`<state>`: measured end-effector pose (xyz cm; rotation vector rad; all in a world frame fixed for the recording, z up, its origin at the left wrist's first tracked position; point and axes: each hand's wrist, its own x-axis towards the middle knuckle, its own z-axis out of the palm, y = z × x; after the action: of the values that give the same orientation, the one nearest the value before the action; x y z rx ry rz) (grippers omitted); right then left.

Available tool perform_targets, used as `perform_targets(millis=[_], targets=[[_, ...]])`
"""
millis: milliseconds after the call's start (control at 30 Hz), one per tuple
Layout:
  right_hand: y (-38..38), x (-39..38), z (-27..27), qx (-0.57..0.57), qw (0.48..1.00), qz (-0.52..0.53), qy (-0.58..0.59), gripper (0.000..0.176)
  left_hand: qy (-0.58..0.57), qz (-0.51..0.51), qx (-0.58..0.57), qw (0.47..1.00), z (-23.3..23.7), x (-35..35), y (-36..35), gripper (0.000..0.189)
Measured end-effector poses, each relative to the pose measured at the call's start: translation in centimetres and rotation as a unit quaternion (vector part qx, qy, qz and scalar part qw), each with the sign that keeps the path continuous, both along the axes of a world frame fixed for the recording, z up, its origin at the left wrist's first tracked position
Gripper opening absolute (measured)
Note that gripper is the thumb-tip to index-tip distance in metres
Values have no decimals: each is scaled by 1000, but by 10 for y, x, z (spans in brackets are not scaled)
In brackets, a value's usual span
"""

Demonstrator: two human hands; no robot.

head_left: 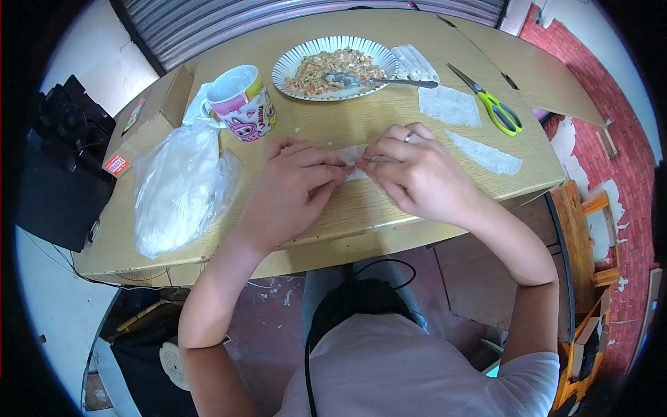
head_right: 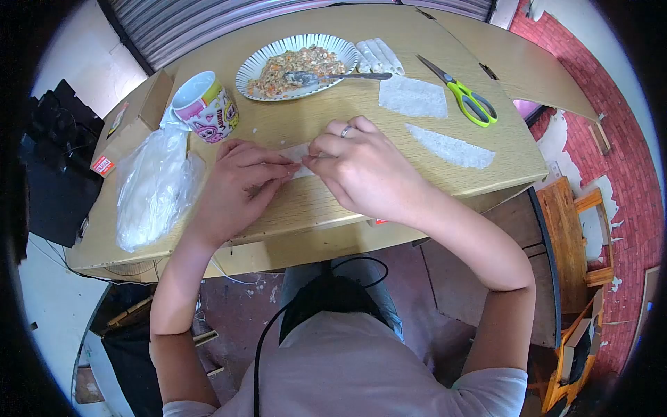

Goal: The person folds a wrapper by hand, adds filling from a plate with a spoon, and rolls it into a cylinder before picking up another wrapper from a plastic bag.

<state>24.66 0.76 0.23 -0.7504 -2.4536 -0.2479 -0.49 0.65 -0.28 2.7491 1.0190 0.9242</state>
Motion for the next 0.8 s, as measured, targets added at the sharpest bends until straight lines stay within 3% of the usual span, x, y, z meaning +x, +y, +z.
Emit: perform_targets(millis=[400,667,800], targets=[[1,6,-5,-37,999,6,17,24,-13,-5,-41,999,2,1,5,20],[4,9,-4,-116,993,6,36,19,-77,30,-272,959,18,0,2,20],[8,10,-2,-179,982,19,63,19,-90,12,-246,965,9,-4,7,20]])
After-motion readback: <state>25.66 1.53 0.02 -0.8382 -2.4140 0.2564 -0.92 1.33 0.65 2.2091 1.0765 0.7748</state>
